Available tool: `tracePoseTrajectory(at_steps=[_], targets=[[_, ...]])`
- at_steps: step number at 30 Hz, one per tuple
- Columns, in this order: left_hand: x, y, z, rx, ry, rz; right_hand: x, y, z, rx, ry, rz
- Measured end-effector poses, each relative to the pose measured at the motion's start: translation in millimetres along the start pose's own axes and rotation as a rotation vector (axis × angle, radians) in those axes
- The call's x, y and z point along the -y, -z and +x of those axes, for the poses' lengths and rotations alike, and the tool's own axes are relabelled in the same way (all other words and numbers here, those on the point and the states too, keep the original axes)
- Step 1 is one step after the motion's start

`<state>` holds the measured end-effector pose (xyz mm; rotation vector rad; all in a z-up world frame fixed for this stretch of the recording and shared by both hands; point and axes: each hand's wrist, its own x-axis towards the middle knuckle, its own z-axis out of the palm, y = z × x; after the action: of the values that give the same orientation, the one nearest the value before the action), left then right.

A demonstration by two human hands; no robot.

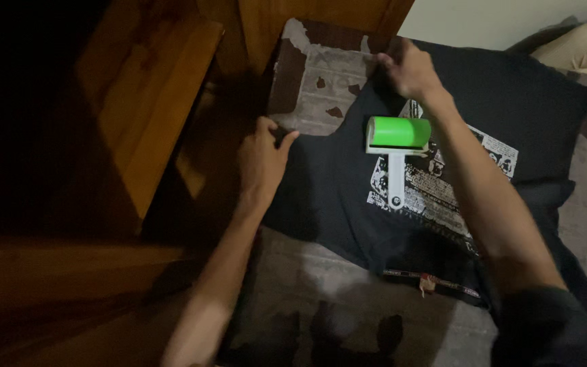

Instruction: The person uses a green lint roller to remove lint and debris from a black t-shirt laid on a table. They roll the tool over the front and back of the shirt, periodically flipping and repositioning the garment to cover different areas.

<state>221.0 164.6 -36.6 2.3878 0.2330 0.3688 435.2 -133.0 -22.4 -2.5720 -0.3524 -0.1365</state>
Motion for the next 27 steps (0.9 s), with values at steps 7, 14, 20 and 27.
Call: tracePoseTrajectory(at_steps=[7,14,20,27], targets=[[11.2,44.7,-46.5,-0.048,-0.062,0.076,-56.1,83.4,-150.0,-0.027,-0.116,-0.483],[12.4,49.4,-69.2,0.052,-0.047,0.168,-171.8,111.3,-294.8,-0.316,-0.387,-0.872],[9.2,29.4,-66.7,-0.156,-0.255,0.176,-244.7,105.1,-329.6,-0.303,-0.248,-0.614],[-6.3,20.6,-69.3,-0.023,-0.092,-0.073,-268.3,122.1,-337.4,-0.388,-0.265,-0.874]])
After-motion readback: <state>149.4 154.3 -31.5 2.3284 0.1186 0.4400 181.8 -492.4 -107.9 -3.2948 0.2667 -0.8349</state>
